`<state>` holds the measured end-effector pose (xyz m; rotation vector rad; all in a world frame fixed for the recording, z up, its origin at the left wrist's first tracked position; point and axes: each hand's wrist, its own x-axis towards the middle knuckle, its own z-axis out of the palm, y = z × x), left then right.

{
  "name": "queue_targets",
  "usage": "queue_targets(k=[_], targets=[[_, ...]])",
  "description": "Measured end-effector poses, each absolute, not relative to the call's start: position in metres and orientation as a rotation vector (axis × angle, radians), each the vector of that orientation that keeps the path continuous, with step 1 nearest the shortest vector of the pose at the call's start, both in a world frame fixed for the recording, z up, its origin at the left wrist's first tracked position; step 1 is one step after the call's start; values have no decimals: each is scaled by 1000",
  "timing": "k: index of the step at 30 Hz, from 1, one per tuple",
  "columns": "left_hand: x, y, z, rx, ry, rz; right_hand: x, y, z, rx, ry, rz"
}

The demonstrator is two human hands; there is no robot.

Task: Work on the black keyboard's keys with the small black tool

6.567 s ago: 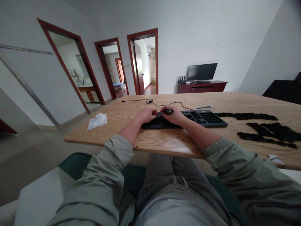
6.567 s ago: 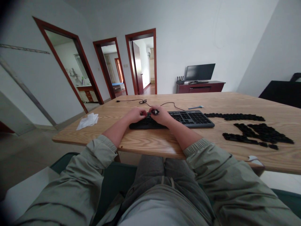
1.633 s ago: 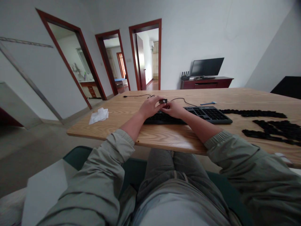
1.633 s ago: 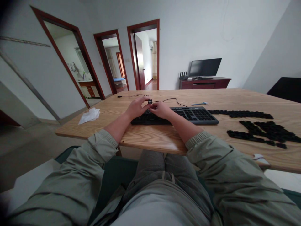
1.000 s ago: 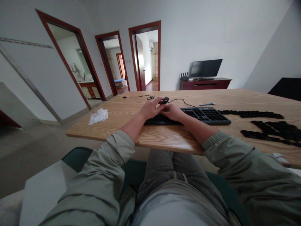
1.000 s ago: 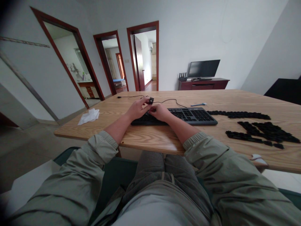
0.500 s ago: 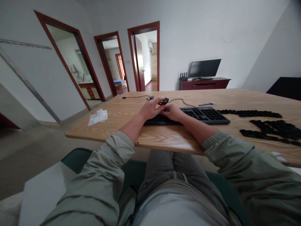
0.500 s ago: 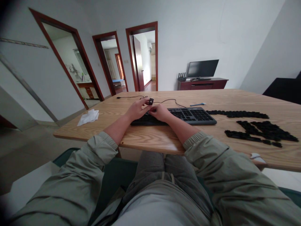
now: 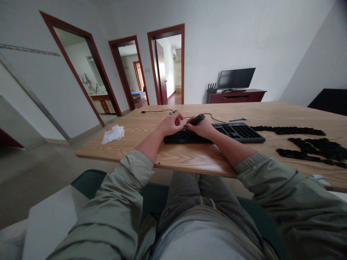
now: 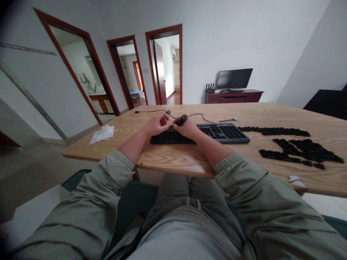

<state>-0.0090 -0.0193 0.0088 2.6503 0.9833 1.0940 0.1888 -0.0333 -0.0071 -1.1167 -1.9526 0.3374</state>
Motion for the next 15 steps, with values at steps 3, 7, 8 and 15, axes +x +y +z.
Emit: queue_targets(k=[3, 7, 8, 15], targets=[[-17, -12, 7, 2704, 1110, 710, 188, -35, -7, -1167, -1937, 362], [-15, -11, 7, 2754, 1105, 560, 186, -36, -6, -1177, -1967, 349], [-14, -11, 6, 2776, 1095, 561, 186, -36, -6, -1170, -1978, 356], [-8, -14, 5, 2915, 1051, 600, 195, -32, 1, -1050, -2127, 392]])
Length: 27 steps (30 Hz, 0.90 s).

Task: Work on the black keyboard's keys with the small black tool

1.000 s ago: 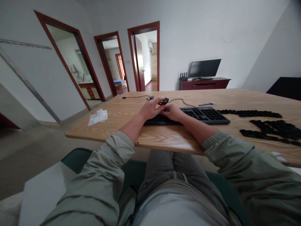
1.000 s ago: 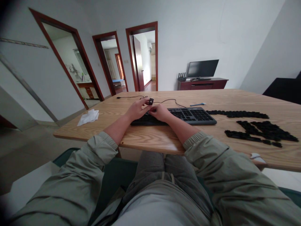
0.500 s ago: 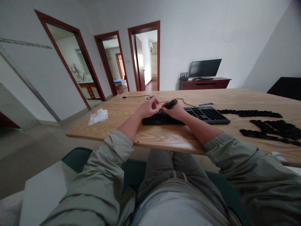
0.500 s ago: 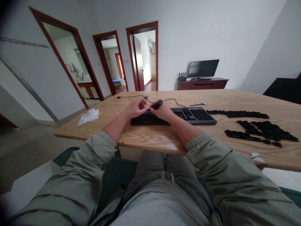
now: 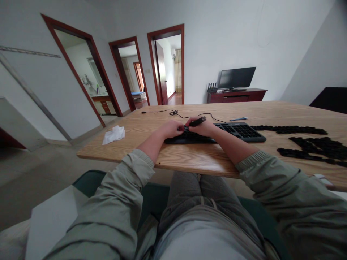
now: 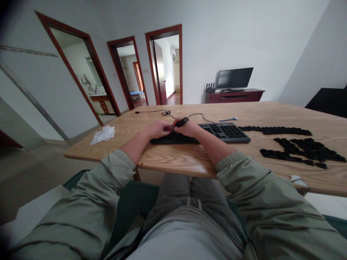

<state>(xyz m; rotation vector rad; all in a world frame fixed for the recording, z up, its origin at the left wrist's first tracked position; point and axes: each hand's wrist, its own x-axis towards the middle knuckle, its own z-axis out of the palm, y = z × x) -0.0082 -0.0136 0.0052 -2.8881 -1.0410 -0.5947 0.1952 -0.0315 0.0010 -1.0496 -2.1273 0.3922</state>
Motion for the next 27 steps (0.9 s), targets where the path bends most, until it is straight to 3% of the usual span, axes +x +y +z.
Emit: queue_targets(k=[9, 17, 27], targets=[[-2, -20, 6, -2807, -1052, -581, 201, -28, 6, -1020, -2202, 431], [4, -18, -2, -2521, -1112, -785, 207, -26, 6, -956, -2216, 561], [19, -15, 0, -2524, -1117, -766, 191, -18, 6, -835, -2153, 356]])
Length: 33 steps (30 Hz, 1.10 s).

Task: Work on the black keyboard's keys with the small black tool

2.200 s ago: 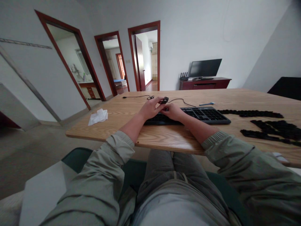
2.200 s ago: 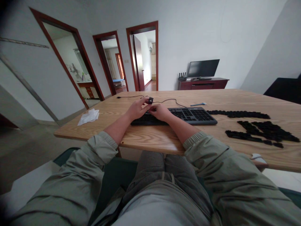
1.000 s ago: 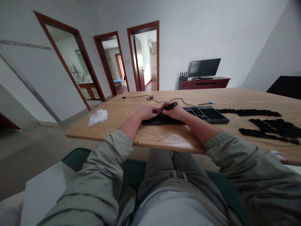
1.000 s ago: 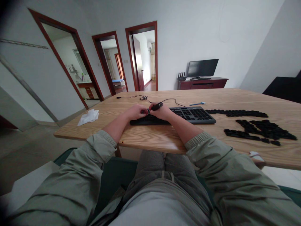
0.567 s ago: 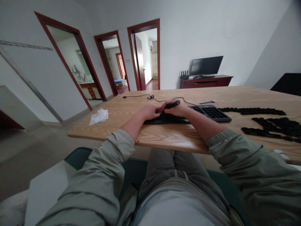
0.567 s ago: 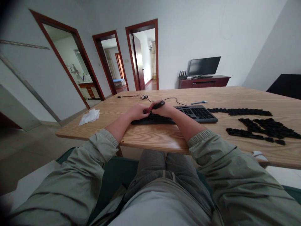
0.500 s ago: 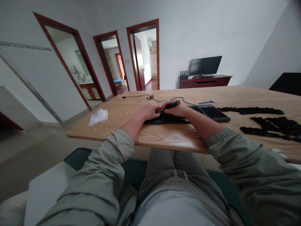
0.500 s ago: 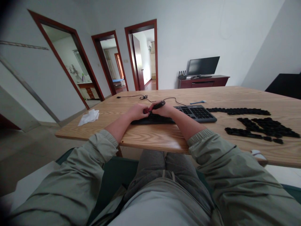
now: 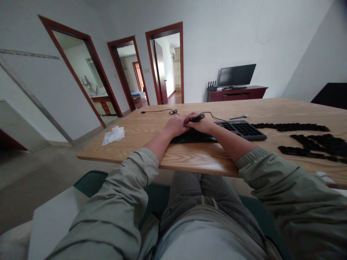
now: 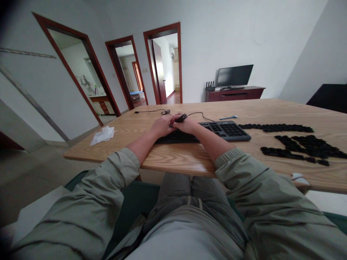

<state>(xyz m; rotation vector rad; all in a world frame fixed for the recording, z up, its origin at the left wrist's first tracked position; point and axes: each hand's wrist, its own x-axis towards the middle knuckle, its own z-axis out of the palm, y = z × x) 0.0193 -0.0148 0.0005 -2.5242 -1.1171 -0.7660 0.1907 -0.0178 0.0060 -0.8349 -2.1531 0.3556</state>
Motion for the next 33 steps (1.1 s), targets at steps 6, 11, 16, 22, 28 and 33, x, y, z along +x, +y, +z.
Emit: queue_targets(k=[6, 11, 16, 22, 28, 33], targets=[[16, -16, 2, -2481, -1174, -652, 183, -17, -13, -917, -1877, 412], [13, -13, 2, -2457, -1212, -641, 183, -16, -18, -1016, -1823, 436], [11, -11, 0, -2436, -1233, -638, 189, -20, -19, -1031, -1848, 346], [12, -9, -5, -2408, -1328, -668, 200, -37, -17, -1164, -2036, 128], [13, -5, -8, -2406, -1431, -726, 196, -43, -19, -1146, -2411, -92], [13, -6, -6, -2385, -1463, -715, 191, -47, -17, -1233, -2551, -275]])
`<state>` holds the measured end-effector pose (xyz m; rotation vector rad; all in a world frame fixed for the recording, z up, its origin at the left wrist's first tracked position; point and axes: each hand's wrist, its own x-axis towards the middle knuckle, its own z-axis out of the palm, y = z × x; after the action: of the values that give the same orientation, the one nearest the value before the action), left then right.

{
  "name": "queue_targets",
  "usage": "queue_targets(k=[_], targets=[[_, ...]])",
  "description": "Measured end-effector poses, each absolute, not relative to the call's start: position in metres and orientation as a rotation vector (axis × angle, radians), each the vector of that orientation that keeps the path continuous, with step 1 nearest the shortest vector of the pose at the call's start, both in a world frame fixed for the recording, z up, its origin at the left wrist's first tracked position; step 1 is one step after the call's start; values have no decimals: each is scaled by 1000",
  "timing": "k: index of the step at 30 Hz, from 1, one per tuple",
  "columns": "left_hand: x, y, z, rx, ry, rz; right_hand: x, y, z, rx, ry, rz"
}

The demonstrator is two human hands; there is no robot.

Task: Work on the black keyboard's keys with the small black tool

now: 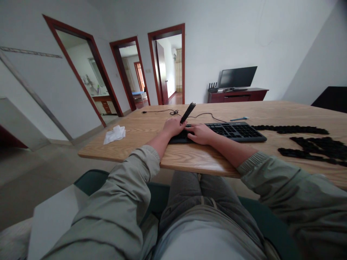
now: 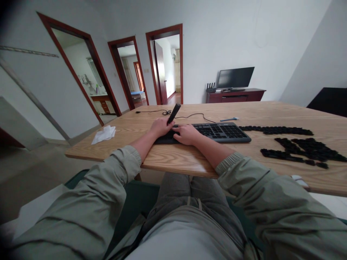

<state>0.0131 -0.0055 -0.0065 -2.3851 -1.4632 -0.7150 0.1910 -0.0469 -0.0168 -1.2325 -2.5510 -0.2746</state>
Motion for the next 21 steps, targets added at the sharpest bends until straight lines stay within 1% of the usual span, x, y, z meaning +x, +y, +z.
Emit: queue_targets(k=[10, 21], targets=[[13, -7, -5, -2382, -1503, -693, 189, -46, -16, -1272, -2564, -302], [15, -3, -7, -2410, -1540, -674, 190, -40, -18, -1237, -2550, -204]])
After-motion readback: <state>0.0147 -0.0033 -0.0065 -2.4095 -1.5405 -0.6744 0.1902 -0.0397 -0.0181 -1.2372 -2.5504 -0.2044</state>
